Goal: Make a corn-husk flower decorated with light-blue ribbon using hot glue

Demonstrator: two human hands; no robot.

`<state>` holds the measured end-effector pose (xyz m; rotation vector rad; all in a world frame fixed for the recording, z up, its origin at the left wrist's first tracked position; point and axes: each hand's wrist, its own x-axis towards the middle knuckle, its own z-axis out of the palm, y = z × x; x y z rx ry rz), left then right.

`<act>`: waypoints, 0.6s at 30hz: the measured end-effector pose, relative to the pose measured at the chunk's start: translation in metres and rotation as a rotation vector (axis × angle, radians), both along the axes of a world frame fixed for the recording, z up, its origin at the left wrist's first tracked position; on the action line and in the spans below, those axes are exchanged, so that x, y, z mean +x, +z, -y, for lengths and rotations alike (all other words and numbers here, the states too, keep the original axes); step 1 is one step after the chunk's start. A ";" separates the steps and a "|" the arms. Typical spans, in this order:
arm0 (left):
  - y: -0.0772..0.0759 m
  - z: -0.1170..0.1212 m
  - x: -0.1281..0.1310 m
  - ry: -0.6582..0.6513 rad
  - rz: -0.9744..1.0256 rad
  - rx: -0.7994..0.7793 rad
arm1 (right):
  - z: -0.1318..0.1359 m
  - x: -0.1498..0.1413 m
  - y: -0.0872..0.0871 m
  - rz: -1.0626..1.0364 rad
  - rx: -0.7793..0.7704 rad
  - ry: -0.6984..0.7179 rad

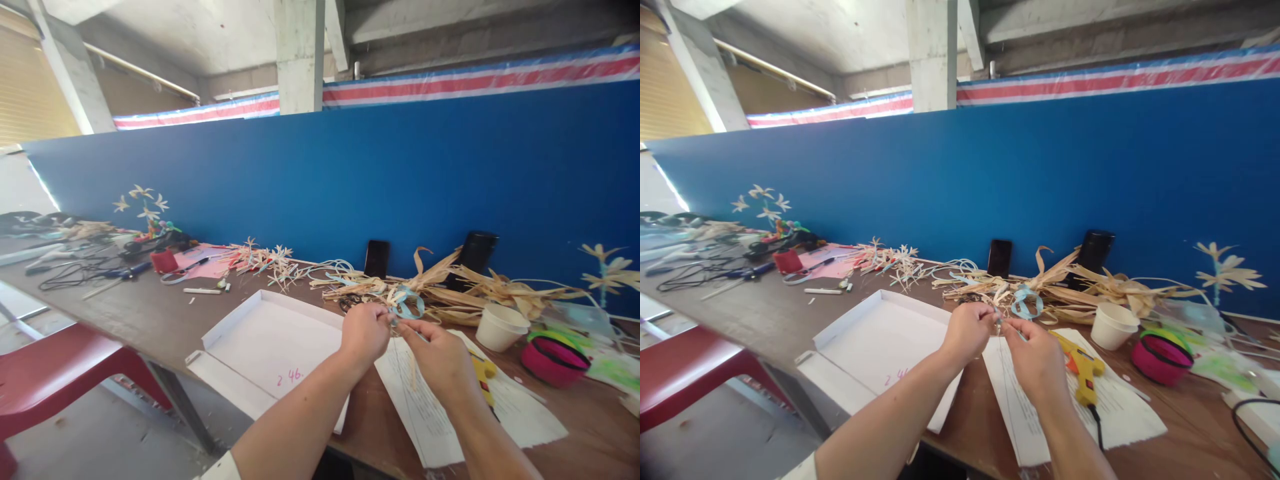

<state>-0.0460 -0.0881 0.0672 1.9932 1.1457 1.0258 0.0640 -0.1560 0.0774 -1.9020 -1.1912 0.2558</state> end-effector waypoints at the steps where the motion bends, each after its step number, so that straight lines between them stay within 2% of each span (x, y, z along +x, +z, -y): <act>1: 0.000 0.000 0.000 0.000 0.000 -0.002 | 0.000 0.000 0.000 0.002 0.003 0.000; 9: -0.004 -0.008 0.001 -0.034 0.083 -0.065 | 0.001 -0.002 0.002 -0.012 0.024 -0.008; 18: 0.004 -0.013 -0.002 -0.018 0.184 -0.339 | 0.004 0.000 0.002 -0.086 0.047 -0.014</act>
